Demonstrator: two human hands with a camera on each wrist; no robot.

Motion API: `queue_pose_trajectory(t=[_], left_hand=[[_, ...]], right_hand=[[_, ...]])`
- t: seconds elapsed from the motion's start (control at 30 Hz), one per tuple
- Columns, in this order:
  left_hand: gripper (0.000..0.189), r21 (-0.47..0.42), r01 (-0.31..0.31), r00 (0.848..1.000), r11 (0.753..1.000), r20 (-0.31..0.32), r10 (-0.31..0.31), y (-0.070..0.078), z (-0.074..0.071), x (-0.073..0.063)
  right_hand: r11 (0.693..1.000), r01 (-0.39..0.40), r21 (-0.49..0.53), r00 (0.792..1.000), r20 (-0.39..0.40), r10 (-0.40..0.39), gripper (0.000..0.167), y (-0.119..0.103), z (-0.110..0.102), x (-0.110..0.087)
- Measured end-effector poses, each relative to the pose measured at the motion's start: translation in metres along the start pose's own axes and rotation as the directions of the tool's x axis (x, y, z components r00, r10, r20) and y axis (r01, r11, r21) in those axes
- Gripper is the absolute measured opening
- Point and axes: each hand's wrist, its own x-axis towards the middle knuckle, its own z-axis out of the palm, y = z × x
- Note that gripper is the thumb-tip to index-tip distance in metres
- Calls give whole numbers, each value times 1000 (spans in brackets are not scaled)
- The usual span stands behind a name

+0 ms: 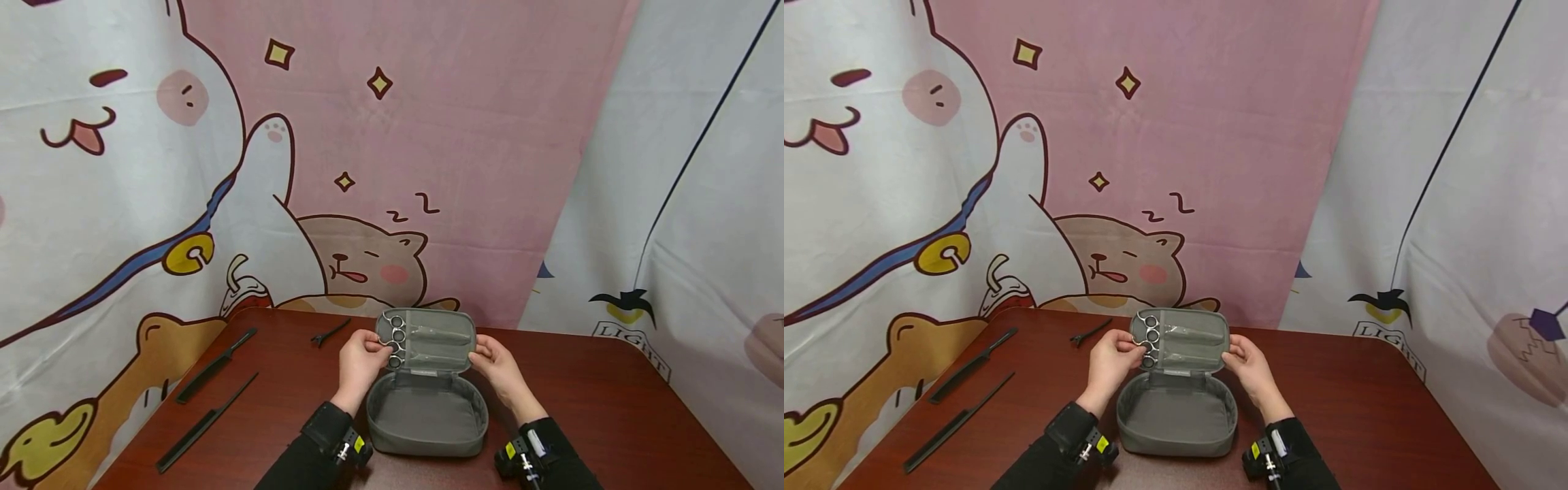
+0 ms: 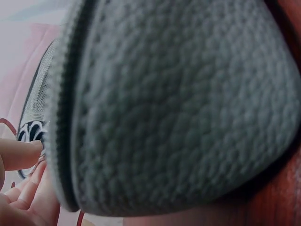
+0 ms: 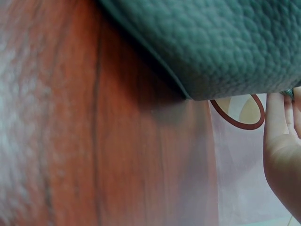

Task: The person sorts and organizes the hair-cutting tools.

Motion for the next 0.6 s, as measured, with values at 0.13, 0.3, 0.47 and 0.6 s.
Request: queue_pose_trajectory(t=[0.13,0.3,0.47,0.6], left_hand=[[28,43,-16,1000,999,7,16,1,-4,-1],[33,102,-46,998,994,35,42,4,-10,-2],[37,138,-59,993,989,106,45,4,-20,-5],[39,217,-100,981,971,185,60,4,-26,-10]], right_hand=[[1000,5,-17,1000,1,-5,33,0,-1,0],[999,18,-29,1000,13,-18,34,1,-2,0],[1000,12,-24,1000,10,-12,34,0,-2,0],[1000,4,-23,1000,4,-4,34,0,-2,-1]])
